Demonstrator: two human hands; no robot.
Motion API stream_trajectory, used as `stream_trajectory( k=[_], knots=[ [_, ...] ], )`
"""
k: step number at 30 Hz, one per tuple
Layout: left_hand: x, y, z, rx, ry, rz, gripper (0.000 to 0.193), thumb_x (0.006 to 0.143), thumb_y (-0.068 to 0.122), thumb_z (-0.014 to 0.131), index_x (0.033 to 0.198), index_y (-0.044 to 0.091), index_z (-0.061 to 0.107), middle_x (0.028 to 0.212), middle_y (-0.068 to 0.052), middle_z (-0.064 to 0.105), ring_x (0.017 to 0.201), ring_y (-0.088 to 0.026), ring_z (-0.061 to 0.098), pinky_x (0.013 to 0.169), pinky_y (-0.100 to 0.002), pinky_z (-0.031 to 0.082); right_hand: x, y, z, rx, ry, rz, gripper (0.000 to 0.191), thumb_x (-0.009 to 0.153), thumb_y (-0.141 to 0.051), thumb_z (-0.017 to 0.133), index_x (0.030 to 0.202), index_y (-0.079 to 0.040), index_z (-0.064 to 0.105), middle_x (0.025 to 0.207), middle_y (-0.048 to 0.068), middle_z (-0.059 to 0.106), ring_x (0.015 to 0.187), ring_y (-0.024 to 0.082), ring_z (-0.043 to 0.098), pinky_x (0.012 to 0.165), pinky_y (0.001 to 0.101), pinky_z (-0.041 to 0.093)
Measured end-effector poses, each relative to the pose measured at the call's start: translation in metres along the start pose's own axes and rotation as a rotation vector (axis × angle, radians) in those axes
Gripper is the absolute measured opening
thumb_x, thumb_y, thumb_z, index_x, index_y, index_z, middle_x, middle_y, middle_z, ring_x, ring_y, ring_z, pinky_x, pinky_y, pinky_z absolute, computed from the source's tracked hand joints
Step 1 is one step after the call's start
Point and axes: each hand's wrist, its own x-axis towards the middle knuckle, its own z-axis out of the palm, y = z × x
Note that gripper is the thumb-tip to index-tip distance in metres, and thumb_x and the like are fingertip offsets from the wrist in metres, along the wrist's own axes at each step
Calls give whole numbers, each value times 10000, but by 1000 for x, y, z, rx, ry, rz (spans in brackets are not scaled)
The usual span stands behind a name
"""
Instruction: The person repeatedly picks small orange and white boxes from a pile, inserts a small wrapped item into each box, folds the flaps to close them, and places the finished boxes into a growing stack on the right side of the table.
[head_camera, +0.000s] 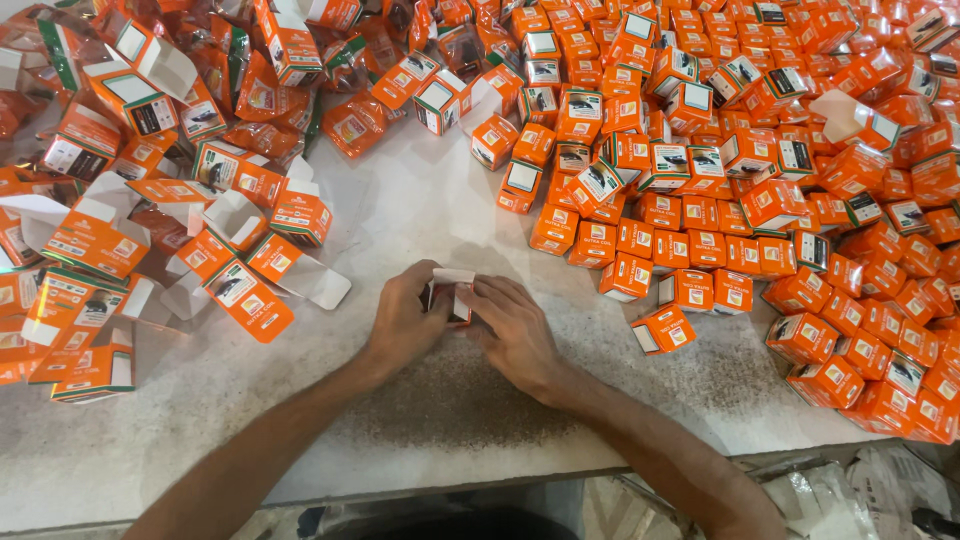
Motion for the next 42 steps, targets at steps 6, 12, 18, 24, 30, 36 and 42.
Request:
stream_trajectory(
  k=[6, 12, 18, 24, 30, 36, 42],
  knots=[
    [2, 0, -51, -626, -485, -194, 305, 790, 103, 549, 1047, 53, 707, 843, -15, 732, 705, -86, 673, 627, -248, 555, 3, -22, -8, -63, -55, 40, 544, 773, -109, 825, 1274, -23, 631, 1246, 154, 680, 1259, 373, 602, 1034, 468, 508],
    [2, 23, -48, -441, -388, -228, 167, 916, 61, 665, 1046, -37, 701, 827, -129, 643, 656, -166, 588, 549, -330, 501, 13, -43, -20, -36, -44, 69, 496, 788, -115, 833, 1239, -28, 647, 1251, 170, 676, 1242, 383, 615, 1013, 467, 516],
    [-23, 21, -46, -18, -111, 591, 368, 886, -19, 606, 1250, 0, 649, 1319, -159, 690, 1214, -299, 697, 976, -384, 602, 7, -34, -12, 80, -17, 151, 464, 767, -105, 852, 1155, -56, 604, 1244, 189, 687, 1175, 389, 651, 962, 468, 539],
    [-32, 22, -57, 195, -175, 750, 429, 836, 146, 815, 1202, 35, 623, 1402, -182, 622, 1319, -390, 594, 1041, -465, 533, -3, -29, 0, 182, -47, 364, 566, 755, -96, 851, 1145, -49, 444, 1106, 189, 695, 1072, 365, 708, 858, 437, 563],
    [-30, 21, -55, 158, -169, 735, 252, 901, 114, 774, 1099, 54, 631, 1436, -145, 632, 1387, -369, 591, 1103, -444, 549, -6, -26, 0, 200, -62, 347, 563, 805, -152, 877, 1132, -46, 431, 1127, 192, 710, 1092, 366, 711, 865, 435, 557],
    [-37, 26, -62, 331, -222, 858, 249, 908, 160, 757, 1056, 35, 601, 1587, -196, 481, 1501, -413, 441, 1200, -502, 458, -1, -30, -5, 192, -40, 268, 644, 808, -150, 857, 1244, -24, 401, 1275, 206, 673, 1176, 385, 673, 925, 457, 553],
    [-45, 34, -68, 348, -195, 780, 490, 833, 205, 782, 1286, 88, 634, 1539, -264, 400, 1463, -468, 327, 1204, -613, 247, 10, -34, -11, 32, -110, 18, 796, 801, -89, 794, 1475, -54, 370, 1409, 227, 551, 1303, 405, 550, 1081, 496, 463]
  ],
)
